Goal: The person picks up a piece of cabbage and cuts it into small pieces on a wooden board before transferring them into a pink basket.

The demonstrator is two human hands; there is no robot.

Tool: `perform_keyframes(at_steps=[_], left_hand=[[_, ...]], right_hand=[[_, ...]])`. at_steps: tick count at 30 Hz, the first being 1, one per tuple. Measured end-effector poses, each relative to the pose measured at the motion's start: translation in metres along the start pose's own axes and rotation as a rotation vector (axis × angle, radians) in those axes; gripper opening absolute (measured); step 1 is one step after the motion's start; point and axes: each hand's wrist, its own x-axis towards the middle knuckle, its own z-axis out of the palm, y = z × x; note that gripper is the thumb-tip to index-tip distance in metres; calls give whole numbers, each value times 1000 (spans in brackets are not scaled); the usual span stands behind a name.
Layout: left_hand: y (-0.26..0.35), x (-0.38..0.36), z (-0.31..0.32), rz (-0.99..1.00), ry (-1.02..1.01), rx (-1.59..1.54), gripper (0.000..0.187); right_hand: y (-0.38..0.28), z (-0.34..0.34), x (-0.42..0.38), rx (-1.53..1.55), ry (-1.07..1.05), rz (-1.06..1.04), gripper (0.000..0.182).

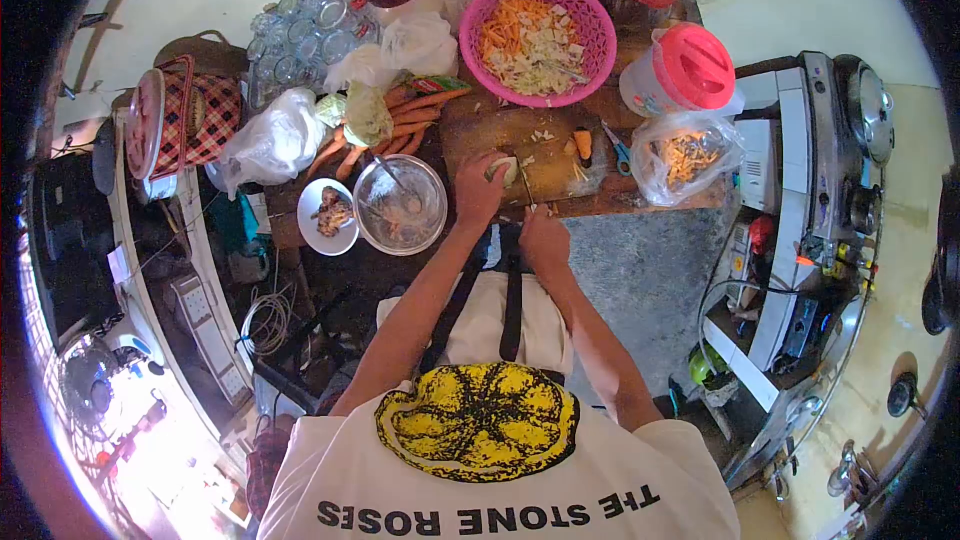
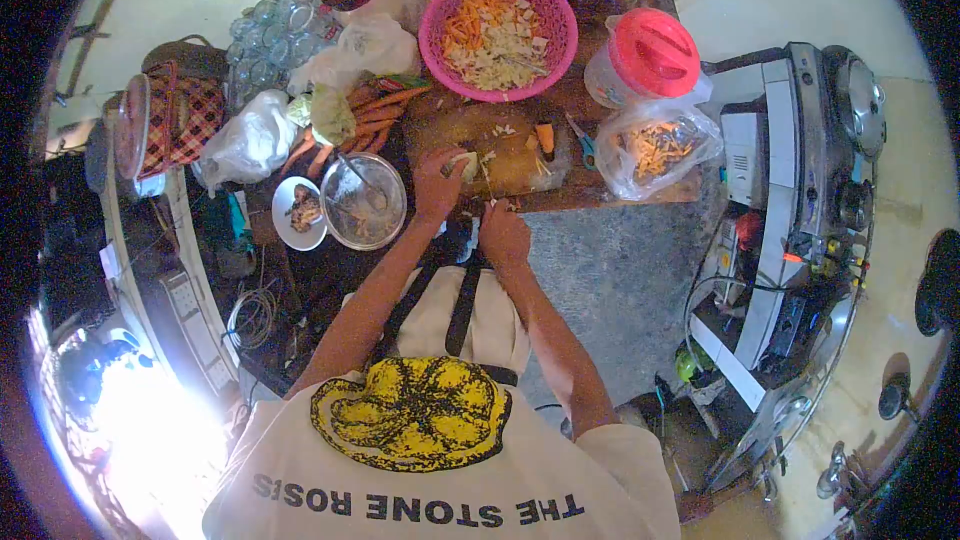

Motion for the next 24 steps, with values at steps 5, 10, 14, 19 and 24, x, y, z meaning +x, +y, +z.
perform_keyframes(at_steps=[5,10,14,19,24], left_hand=[[4,2,-2,30,23,3,18],[1,0,0,42,34,-4,18],[5,-1,0,18,40,23,19],[-1,1,0,27,11,31,19],[4,0,-2,37,12,42,20]], right_hand=[[11,8,6,45,64,38,31],[6,-4,4,18,82,19,33],[7,3,6,48,140,-75,36],[-7,-11,4,35,27,-50,36],[-3,4,5,48,26,-68,36]])
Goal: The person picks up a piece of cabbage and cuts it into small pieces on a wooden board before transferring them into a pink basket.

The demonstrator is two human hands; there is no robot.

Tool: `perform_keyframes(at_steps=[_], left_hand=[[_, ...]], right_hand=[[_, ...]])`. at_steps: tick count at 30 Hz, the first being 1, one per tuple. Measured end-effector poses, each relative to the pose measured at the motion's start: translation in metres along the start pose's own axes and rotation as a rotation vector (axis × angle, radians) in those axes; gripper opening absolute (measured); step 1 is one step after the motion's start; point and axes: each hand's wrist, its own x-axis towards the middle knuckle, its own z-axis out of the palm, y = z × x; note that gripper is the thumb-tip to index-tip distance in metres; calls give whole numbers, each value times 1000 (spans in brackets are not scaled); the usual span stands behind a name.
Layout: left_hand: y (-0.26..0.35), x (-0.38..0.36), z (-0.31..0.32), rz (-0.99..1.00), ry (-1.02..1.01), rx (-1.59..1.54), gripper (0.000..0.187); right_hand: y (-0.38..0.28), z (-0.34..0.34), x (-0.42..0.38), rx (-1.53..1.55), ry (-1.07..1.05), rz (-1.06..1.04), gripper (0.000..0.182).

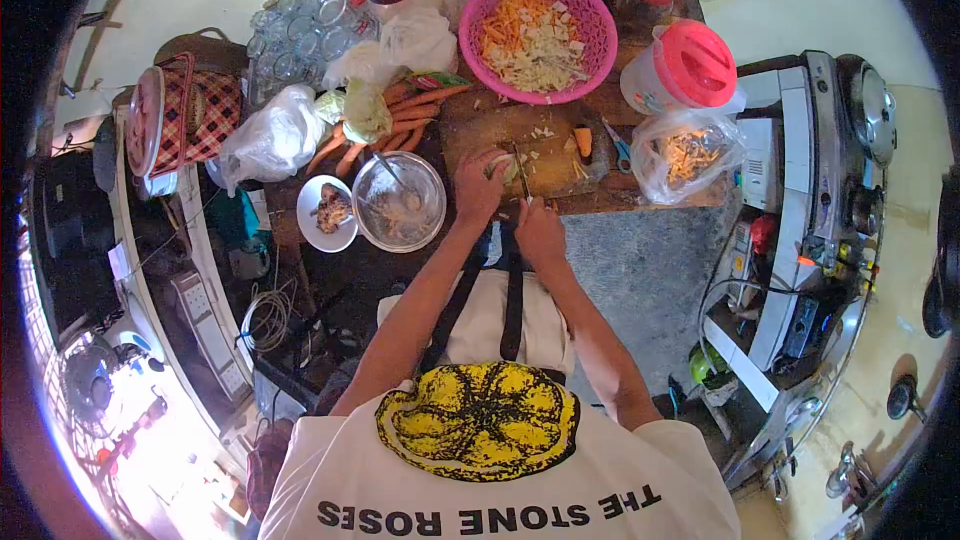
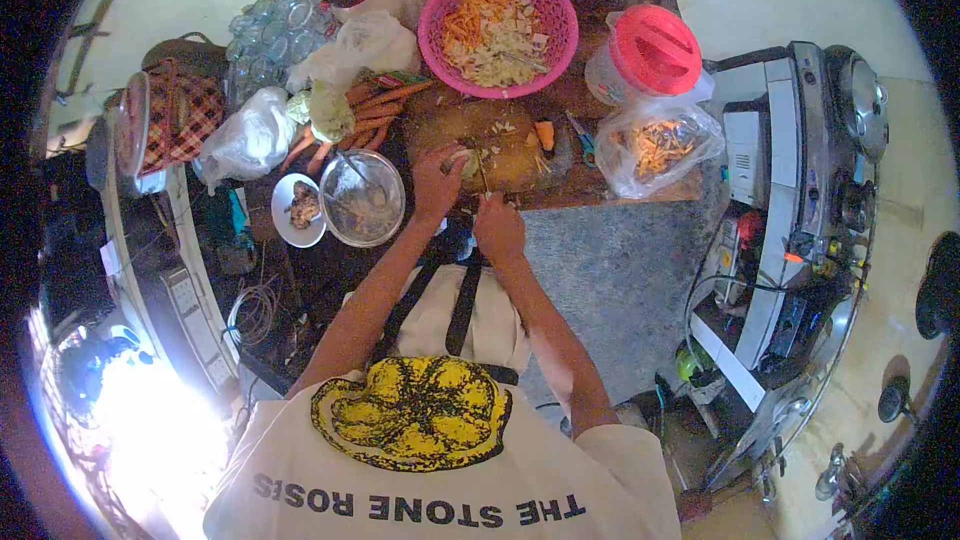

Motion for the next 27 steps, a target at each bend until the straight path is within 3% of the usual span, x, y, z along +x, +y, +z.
perform_keyframes(at_steps=[8,17,24,27], left_hand=[[-7,1,3,19,-5,-10,19],[-5,0,4,41,33,-29,18],[-1,0,2,-12,6,-50,19],[-7,-1,5,54,31,-13,19]], right_hand=[[-8,12,7,29,-77,61,33],[5,12,10,-23,73,22,34],[-9,-3,5,1,17,6,34],[-8,0,5,7,0,22,34]])
